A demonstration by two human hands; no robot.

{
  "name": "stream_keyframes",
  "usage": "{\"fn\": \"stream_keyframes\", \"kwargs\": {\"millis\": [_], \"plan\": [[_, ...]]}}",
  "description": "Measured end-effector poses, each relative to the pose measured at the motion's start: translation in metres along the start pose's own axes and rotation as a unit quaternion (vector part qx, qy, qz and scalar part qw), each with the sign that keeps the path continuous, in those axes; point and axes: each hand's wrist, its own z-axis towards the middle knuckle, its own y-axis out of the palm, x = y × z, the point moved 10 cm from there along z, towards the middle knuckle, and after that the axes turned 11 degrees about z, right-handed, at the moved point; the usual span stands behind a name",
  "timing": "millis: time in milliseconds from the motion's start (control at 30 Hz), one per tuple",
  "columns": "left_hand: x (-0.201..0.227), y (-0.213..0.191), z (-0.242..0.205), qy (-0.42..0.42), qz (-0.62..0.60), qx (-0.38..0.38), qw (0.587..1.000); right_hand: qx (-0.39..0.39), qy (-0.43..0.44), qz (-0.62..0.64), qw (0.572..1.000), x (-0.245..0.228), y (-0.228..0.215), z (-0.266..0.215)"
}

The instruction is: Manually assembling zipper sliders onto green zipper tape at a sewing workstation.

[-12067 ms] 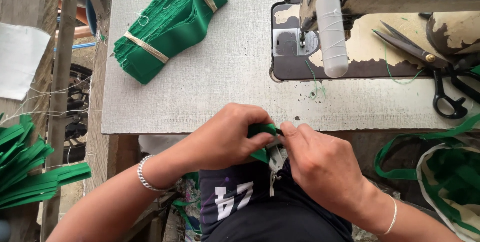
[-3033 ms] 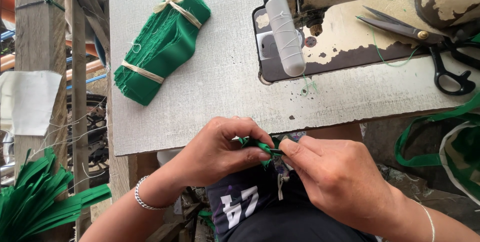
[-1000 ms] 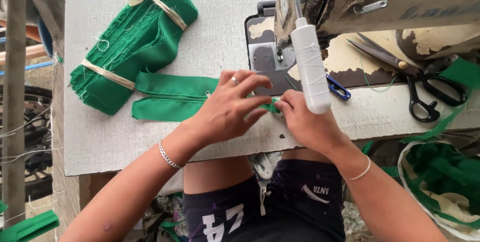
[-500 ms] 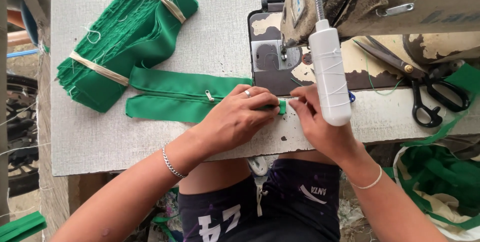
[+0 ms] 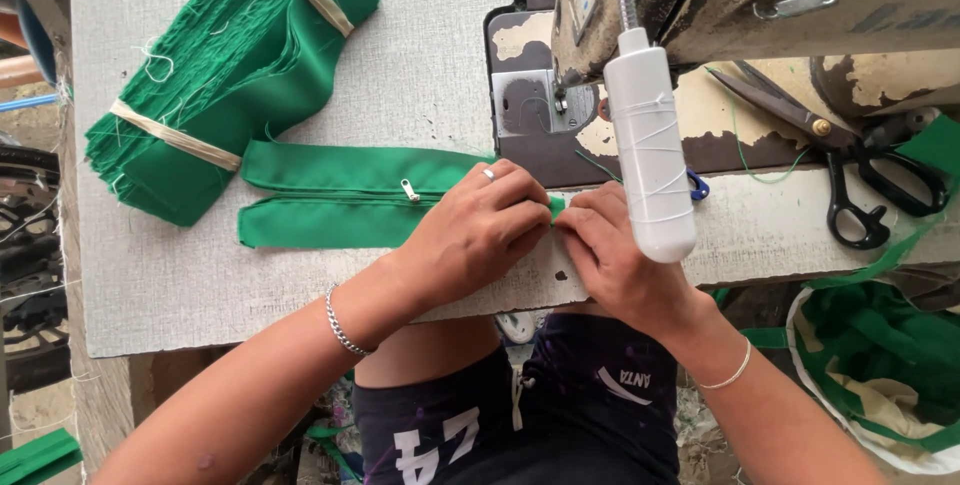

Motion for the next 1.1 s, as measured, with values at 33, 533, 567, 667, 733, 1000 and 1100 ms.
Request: {"fn": "stream_keyframes", "kwargs": {"millis": [33, 533, 567, 667, 733, 1000, 1100], "plan": [[0.001, -0.001, 0.000, -0.001, 0.000, -0.001, 1.000, 0.000, 0.000, 0.001, 1.000, -0.001, 0.000, 0.000], [0.023, -0.025, 0.004, 0.086, 0.072, -0.065, 0.992, -0.062, -0.080, -0.120, 0.988, -0.028, -0.004, -0.016], [0.024, -0.026, 0.002, 0.085, 0.069, -0.069, 0.992, -0.075, -0.083, -0.131, 0.985, -0.030, -0.002, -0.014], [0.018, -0.020, -0.005, 0.084, 0.035, -0.131, 0.987, -0.112, -0.061, -0.197, 0.972, -0.030, 0.006, -0.016], [0.019, -0.013, -0.009, 0.090, -0.003, -0.186, 0.978, -0.135, -0.030, -0.257, 0.957, -0.026, 0.011, -0.020], [0.022, -0.013, -0.001, 0.090, 0.013, -0.186, 0.978, -0.091, -0.021, 0.005, 0.996, 0.005, -0.018, -0.024], [0.018, -0.007, -0.004, 0.088, 0.015, -0.092, 0.992, 0.033, 0.034, -0.253, 0.966, 0.110, -0.048, -0.068]]}}
